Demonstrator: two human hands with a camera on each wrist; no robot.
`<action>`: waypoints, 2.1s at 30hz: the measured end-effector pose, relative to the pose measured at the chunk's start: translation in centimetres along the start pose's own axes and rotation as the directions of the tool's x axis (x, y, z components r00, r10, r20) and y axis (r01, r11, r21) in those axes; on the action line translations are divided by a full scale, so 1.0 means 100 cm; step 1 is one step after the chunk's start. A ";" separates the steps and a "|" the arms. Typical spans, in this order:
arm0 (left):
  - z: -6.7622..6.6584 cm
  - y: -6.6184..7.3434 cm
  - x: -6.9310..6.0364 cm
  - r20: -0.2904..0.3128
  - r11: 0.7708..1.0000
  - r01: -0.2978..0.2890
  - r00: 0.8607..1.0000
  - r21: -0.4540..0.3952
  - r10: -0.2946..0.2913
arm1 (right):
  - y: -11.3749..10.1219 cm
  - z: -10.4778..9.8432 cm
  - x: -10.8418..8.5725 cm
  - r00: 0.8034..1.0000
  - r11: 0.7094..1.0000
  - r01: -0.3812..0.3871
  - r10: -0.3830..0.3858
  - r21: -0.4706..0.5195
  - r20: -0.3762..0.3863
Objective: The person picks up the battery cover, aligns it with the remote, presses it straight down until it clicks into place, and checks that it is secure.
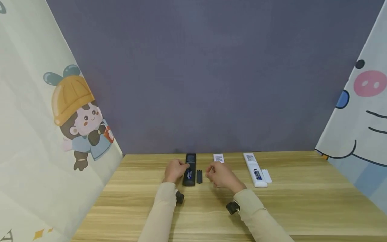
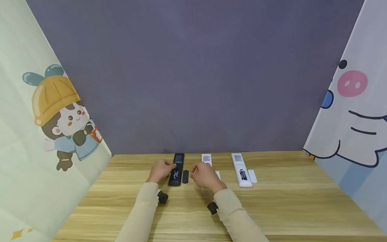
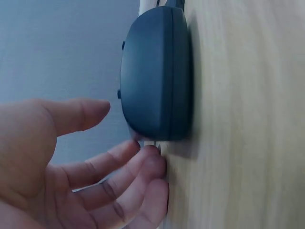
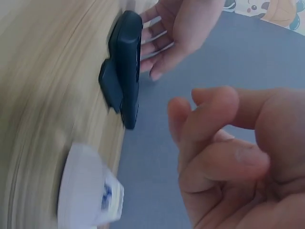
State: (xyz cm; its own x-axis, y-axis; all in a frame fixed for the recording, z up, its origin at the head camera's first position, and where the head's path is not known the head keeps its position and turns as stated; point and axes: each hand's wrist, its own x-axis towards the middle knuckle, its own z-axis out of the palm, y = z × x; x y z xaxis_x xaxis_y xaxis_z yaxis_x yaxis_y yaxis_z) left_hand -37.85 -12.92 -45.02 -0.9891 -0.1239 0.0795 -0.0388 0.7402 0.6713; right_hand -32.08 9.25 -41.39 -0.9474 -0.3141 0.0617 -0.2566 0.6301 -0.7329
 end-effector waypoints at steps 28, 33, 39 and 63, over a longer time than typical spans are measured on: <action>0.013 0.013 0.004 -0.060 0.990 0.092 0.995 0.107 -0.086 | 0.000 0.054 0.044 0.993 0.938 -0.080 0.047 -0.339 -0.105; 0.015 0.014 0.004 -0.071 0.990 0.096 0.994 0.105 -0.088 | 0.001 0.057 0.044 0.995 0.921 -0.064 0.029 -0.384 -0.097; 0.014 0.017 0.000 -0.068 0.990 0.101 0.993 0.102 -0.094 | 0.000 0.058 0.043 0.994 0.921 -0.076 0.041 -0.382 -0.099; 0.018 0.017 0.000 -0.097 0.988 0.154 0.984 0.030 -0.150 | -0.003 0.057 0.040 0.989 0.915 -0.104 0.056 -0.389 -0.133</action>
State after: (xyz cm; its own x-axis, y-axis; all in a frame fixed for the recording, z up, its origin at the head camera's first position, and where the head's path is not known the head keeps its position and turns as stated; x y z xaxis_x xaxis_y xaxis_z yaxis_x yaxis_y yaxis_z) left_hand -38.20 -10.43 -45.23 -0.9536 -0.2970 0.0484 -0.1947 0.7318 0.6531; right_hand -34.64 3.73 -44.78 -0.9773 -0.1809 0.1105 -0.2107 0.8857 -0.4136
